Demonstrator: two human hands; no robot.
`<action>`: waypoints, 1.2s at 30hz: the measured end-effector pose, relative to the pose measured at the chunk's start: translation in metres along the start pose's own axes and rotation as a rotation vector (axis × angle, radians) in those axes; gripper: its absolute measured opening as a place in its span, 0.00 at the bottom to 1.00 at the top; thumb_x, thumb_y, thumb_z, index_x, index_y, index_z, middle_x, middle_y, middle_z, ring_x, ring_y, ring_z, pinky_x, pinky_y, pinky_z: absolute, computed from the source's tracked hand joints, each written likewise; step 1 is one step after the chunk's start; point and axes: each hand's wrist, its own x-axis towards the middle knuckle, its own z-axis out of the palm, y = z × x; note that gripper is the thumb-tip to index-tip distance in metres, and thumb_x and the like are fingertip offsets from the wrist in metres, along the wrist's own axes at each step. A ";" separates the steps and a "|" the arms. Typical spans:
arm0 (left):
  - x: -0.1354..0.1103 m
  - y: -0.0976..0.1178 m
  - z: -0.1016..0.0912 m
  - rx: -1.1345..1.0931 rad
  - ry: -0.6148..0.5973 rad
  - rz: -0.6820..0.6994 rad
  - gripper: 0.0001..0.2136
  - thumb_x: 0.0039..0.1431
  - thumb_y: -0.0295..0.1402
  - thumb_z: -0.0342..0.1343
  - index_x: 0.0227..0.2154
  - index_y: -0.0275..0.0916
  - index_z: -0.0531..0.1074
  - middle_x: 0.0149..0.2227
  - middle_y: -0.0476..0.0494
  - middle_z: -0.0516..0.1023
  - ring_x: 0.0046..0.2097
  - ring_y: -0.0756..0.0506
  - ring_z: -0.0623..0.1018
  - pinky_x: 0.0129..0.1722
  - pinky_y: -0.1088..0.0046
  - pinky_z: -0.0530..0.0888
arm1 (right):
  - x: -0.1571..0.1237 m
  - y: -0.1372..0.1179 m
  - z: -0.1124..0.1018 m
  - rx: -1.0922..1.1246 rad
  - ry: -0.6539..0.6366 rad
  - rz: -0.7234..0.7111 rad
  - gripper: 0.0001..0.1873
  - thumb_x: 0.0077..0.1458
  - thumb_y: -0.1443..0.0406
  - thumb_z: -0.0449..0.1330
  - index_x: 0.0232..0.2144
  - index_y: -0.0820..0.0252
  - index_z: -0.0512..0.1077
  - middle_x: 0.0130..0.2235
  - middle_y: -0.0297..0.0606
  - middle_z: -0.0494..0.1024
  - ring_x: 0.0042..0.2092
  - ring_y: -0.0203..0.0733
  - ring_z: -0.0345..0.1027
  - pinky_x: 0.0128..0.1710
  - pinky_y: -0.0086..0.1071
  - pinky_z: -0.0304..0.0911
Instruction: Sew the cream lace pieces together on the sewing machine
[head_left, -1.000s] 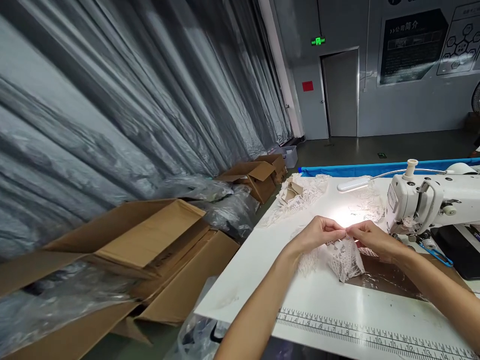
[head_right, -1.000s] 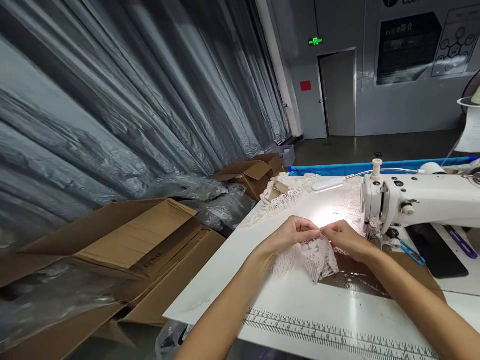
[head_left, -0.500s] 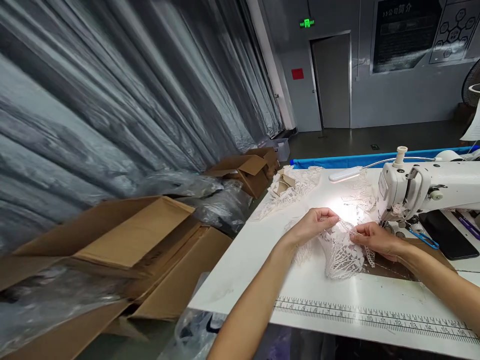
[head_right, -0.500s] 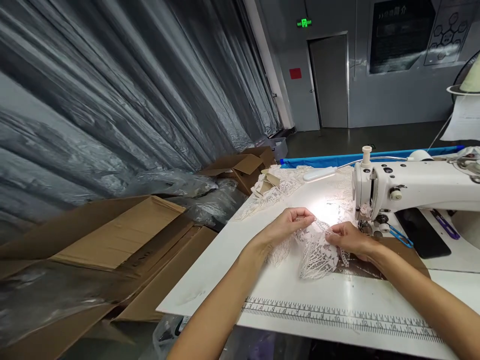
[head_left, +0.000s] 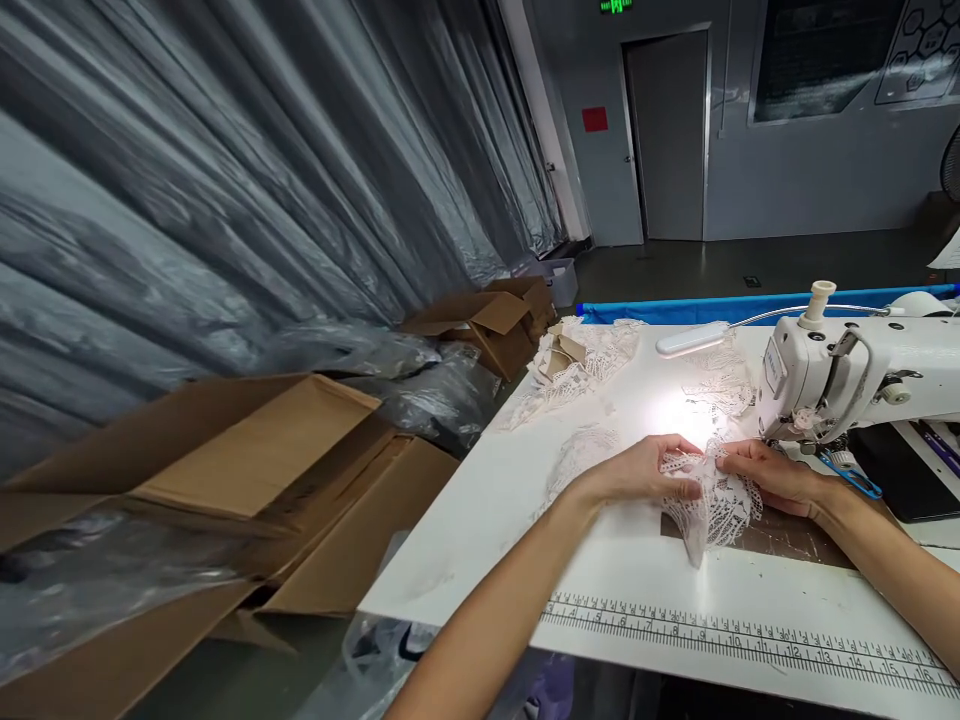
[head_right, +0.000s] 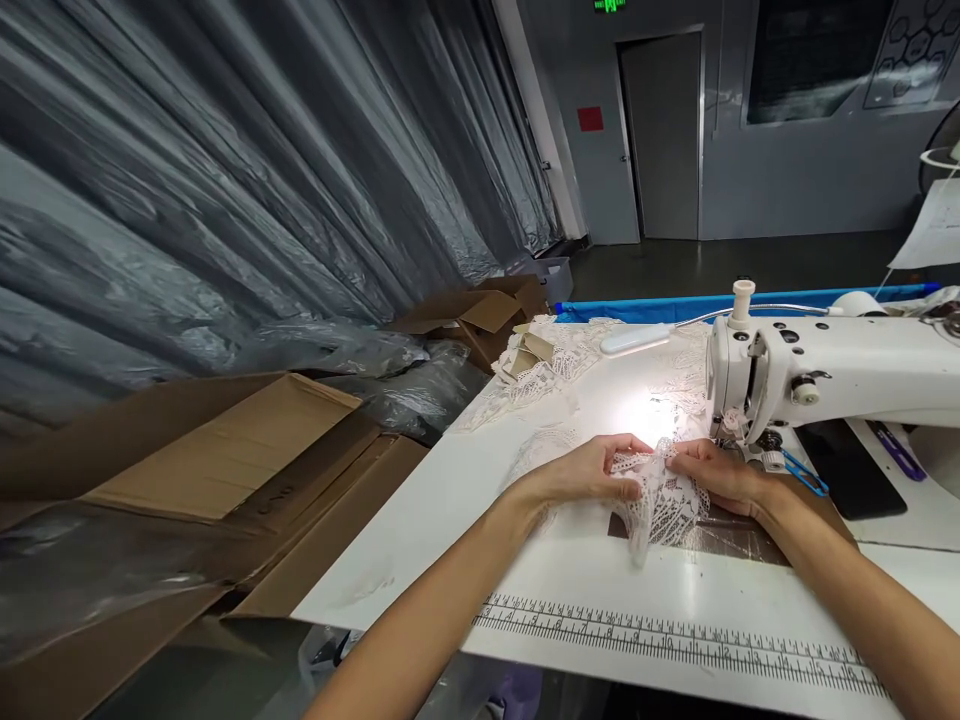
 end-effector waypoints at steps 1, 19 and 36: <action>0.002 -0.002 0.002 0.001 -0.025 -0.016 0.30 0.40 0.42 0.68 0.48 0.36 0.68 0.38 0.43 0.74 0.36 0.48 0.73 0.36 0.71 0.68 | 0.000 0.000 -0.001 0.011 -0.003 0.000 0.20 0.39 0.53 0.69 0.23 0.62 0.68 0.25 0.33 0.72 0.28 0.36 0.65 0.29 0.28 0.61; 0.001 -0.011 -0.006 -0.276 -0.286 0.051 0.28 0.45 0.33 0.67 0.50 0.35 0.64 0.39 0.43 0.76 0.37 0.49 0.77 0.39 0.72 0.72 | -0.006 -0.001 -0.007 0.011 -0.043 -0.034 0.23 0.41 0.50 0.70 0.32 0.61 0.74 0.30 0.35 0.76 0.32 0.38 0.69 0.33 0.29 0.63; 0.002 -0.015 -0.009 -0.275 -0.283 0.038 0.31 0.43 0.38 0.68 0.51 0.35 0.65 0.28 0.49 0.74 0.29 0.52 0.74 0.30 0.78 0.70 | -0.002 0.010 -0.013 0.087 -0.063 0.002 0.25 0.38 0.50 0.71 0.29 0.63 0.72 0.26 0.31 0.73 0.26 0.31 0.65 0.25 0.24 0.62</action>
